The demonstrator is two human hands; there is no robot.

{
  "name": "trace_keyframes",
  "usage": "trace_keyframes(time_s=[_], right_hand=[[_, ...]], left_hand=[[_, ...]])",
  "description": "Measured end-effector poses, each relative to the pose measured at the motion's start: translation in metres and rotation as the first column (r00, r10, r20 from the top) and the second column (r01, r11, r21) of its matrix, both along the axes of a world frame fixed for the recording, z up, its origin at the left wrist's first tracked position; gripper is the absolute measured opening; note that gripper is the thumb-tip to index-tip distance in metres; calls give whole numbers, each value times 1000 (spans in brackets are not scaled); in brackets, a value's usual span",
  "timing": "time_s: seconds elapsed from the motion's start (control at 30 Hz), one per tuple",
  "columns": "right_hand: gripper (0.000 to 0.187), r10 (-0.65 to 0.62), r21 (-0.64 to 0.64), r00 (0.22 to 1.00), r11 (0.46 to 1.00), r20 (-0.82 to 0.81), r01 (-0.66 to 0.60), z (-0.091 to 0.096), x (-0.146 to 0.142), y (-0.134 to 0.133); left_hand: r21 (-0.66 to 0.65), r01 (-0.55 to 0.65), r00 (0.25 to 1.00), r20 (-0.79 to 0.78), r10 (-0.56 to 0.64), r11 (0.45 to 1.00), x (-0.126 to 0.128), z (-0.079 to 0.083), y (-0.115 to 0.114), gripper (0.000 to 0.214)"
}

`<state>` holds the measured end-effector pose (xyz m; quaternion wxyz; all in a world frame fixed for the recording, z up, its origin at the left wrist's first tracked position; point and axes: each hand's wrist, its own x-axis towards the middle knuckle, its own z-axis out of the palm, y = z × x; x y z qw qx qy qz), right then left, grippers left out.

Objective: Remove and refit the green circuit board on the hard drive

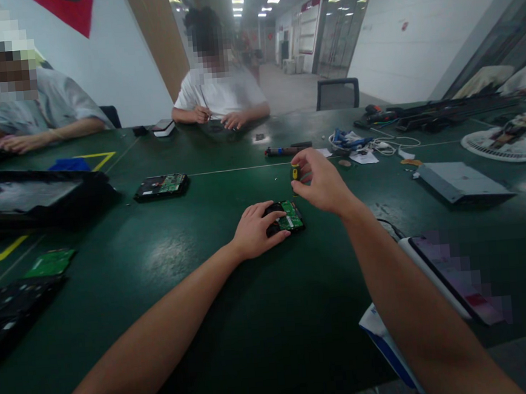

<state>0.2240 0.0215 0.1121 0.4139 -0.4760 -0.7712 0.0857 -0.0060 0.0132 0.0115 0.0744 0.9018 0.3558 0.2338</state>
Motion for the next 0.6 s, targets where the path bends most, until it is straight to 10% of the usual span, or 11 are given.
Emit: trace_keyframes(time_s=[0.6], right_hand=[[35,97,-149,974,980,-205,-129,-4,4,1]], left_hand=[[3,2,1000,-4,-2,1000,-1,-1,1,53]])
